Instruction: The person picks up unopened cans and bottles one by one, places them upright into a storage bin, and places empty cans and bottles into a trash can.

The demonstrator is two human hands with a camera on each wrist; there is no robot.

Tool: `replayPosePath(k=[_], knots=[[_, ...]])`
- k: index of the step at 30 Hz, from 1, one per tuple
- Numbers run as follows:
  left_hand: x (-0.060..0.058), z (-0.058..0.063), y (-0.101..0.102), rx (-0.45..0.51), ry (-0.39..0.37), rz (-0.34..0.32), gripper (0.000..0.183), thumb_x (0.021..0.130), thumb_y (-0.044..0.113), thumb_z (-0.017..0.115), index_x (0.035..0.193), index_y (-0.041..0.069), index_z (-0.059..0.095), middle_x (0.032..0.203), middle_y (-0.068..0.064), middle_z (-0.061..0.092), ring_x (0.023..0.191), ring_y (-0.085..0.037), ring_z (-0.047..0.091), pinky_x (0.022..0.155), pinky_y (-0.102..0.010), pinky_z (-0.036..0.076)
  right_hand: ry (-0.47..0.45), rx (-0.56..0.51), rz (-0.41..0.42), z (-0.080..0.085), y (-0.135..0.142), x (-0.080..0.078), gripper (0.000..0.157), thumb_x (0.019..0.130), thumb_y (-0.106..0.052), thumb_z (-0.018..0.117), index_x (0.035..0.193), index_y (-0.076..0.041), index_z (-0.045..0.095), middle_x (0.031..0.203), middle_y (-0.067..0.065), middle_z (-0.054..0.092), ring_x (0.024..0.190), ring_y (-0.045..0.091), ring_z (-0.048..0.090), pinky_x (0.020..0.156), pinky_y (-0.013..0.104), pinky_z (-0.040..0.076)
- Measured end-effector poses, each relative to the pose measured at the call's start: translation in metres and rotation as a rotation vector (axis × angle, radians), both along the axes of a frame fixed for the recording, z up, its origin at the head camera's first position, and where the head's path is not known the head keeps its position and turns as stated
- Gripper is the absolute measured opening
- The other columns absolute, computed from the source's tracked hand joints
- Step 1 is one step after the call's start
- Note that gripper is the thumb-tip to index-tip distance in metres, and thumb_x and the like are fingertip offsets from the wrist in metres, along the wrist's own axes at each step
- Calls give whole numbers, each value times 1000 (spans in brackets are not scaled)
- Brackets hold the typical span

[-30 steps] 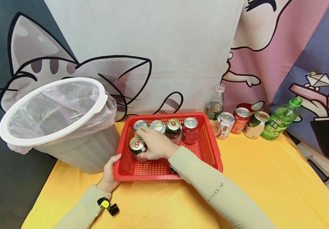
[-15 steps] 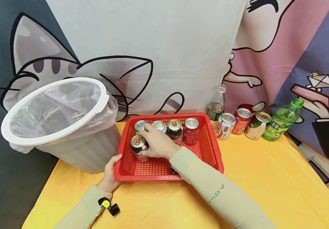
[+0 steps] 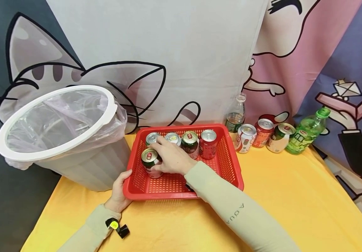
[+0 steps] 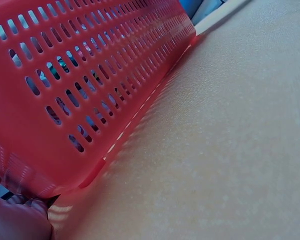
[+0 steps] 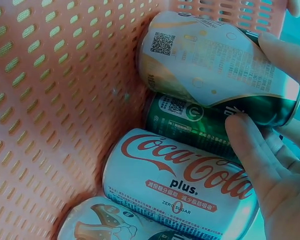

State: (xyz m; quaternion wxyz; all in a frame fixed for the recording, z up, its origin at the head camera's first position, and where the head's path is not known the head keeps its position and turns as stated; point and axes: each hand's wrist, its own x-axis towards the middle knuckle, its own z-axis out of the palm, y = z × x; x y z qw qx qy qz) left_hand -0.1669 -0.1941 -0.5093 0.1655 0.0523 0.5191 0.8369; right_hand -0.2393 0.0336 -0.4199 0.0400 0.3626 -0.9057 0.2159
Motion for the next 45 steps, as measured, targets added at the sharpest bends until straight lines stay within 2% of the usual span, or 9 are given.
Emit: replayPosePath(k=[9, 19, 27, 33, 39, 45], knots=[[1, 0, -1, 12, 12, -7, 44, 106, 35, 36, 148, 21, 30, 130, 10, 59, 119, -13, 59, 102, -33, 52, 11, 0, 6, 2, 1, 2, 70, 77, -37, 91, 136, -12, 61, 134, 2, 56, 111, 17, 66, 97, 35, 57], [-1, 1, 1, 21, 23, -29, 45, 107, 34, 35, 150, 21, 28, 132, 10, 58, 121, -14, 58, 103, -34, 52, 17, 14, 11, 7, 5, 7, 74, 79, -38, 90, 141, -13, 57, 135, 4, 56, 111, 20, 67, 98, 37, 57], [-2, 1, 1, 20, 21, -24, 43, 106, 34, 35, 147, 23, 30, 130, 10, 59, 119, -13, 58, 102, -34, 51, 52, -3, 20, 12, 8, 10, 75, 78, -35, 90, 141, -12, 57, 136, 5, 57, 111, 22, 67, 99, 39, 57], [-1, 1, 0, 2, 9, -6, 44, 105, 36, 37, 147, 21, 32, 129, 9, 60, 118, -14, 59, 101, -34, 52, 41, 17, 6, 15, 10, 11, 76, 80, -38, 88, 144, -12, 56, 133, 4, 58, 106, 19, 66, 96, 37, 57], [-1, 0, 0, 0, 1, 0, 46, 105, 35, 37, 148, 21, 31, 129, 9, 60, 119, -15, 58, 102, -34, 52, 52, -5, 3, 24, 14, 12, 68, 83, -39, 86, 139, -10, 60, 126, 3, 61, 88, 11, 58, 82, 30, 53], [-1, 0, -1, 11, 5, -11, 44, 106, 36, 37, 147, 22, 31, 130, 10, 59, 119, -14, 58, 102, -33, 52, 28, -55, 14, 37, 20, 16, 54, 87, -37, 83, 130, -11, 66, 120, 2, 65, 92, 11, 55, 82, 31, 52]])
